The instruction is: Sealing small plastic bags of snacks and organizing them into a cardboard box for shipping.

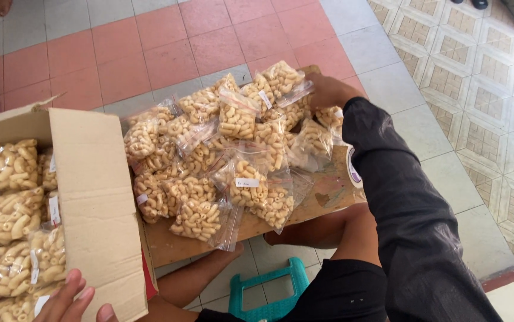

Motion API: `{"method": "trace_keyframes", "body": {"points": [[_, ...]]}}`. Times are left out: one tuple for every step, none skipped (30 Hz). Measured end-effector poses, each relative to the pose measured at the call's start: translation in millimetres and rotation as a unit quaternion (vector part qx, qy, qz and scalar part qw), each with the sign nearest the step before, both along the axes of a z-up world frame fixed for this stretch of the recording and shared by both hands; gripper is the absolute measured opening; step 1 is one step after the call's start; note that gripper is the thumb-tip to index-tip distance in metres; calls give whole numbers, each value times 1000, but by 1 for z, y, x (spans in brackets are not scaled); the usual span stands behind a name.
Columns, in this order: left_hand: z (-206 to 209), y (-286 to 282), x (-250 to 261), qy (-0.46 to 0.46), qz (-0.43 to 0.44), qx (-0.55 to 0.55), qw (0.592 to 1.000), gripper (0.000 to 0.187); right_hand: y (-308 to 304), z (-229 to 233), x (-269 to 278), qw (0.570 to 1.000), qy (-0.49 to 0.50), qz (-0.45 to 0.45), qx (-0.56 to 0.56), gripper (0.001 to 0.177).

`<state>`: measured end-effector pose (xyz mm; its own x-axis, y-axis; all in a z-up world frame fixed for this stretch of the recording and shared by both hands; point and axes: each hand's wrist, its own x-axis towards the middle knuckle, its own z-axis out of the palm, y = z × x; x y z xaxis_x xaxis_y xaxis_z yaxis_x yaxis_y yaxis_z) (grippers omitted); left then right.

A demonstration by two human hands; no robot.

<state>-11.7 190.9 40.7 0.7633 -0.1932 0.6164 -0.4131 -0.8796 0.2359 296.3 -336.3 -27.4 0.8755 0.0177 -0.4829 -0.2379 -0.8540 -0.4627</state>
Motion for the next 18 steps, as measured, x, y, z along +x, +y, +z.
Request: {"method": "trace_keyframes", "body": {"points": [[-1,-12,4,5,-2,-4,1000,23,-3,-2,-1,1000,20,-5,-5,75],[-3,-19,8,5,-2,-4,1000,23,-3,-2,-3,1000,21,-5,-5,75],[-5,-26,11,-25,1,-22,999,22,-3,-1,-6,1000,24,-4,-2,74],[-7,-32,14,-58,6,-40,998,21,-3,-1,-6,1000,26,-3,1,74],[-4,-36,13,-58,7,-40,998,21,-1,3,-9,1000,26,-2,1,74],[-2,-40,13,-51,8,-46,998,21,1,7,-10,1000,9,0,22,77],[1,-44,13,-45,10,-53,998,21,2,11,-12,999,-9,1,43,81],[3,-46,12,-45,10,-52,998,21,3,13,-13,999,-9,2,44,81],[6,-48,11,-41,9,-58,997,21,4,15,-15,998,-32,9,54,90],[8,-49,10,-37,7,-64,997,21,5,17,-15,996,-55,15,65,100],[9,-52,9,-38,8,-63,997,21,0,6,-9,996,-56,16,66,100],[11,-55,8,-35,19,-68,997,20,-3,-5,-3,991,-99,45,72,97],[13,-57,6,-32,30,-73,996,19,-6,-16,4,984,-143,73,79,95],[13,-58,5,-32,34,-72,996,19,0,-15,5,984,-143,76,80,95],[14,-59,5,-27,36,-66,997,20,7,-14,7,974,-190,89,88,83],[14,-60,4,-21,38,-60,997,21,13,-14,8,962,-237,102,95,73],[11,-59,6,-21,42,-60,997,21,25,-7,7,961,-236,105,97,73],[8,-57,8,-26,24,-68,997,20,37,0,5,949,-285,116,70,57]]}}
